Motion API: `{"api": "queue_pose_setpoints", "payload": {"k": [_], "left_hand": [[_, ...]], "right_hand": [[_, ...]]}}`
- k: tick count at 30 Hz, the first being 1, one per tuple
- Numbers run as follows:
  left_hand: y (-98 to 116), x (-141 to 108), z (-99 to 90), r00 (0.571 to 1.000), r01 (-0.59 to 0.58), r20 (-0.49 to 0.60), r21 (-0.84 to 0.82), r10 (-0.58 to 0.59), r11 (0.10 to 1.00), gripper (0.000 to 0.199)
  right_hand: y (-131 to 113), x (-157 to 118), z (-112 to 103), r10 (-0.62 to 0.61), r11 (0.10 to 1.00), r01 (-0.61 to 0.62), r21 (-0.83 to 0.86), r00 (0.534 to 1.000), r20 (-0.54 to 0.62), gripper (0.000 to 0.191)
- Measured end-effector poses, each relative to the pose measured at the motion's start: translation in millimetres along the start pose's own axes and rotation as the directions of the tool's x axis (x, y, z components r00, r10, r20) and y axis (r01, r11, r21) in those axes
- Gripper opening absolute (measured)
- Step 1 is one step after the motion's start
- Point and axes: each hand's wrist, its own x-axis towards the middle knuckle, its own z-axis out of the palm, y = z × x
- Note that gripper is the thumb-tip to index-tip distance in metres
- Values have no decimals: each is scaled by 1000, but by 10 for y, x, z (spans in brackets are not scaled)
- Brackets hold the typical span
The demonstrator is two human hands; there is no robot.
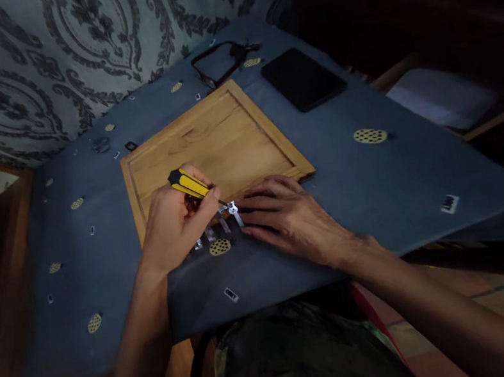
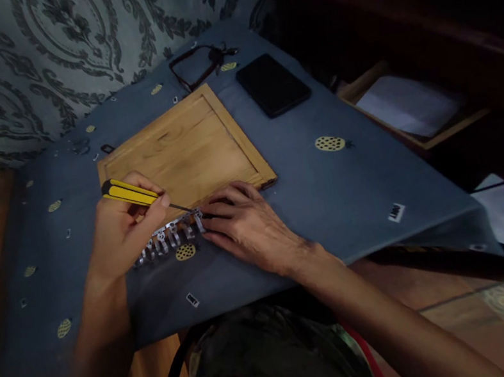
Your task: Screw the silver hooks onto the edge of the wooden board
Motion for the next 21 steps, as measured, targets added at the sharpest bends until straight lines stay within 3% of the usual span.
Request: {"api": "queue_pose_setpoints", "payload": {"k": [21], "left_hand": [[-14, 17, 38, 997, -58, -50, -9, 57, 998, 16]], "right_hand": [[-10, 11, 0, -8, 1000, 8, -6, 1000, -27, 19]]}}
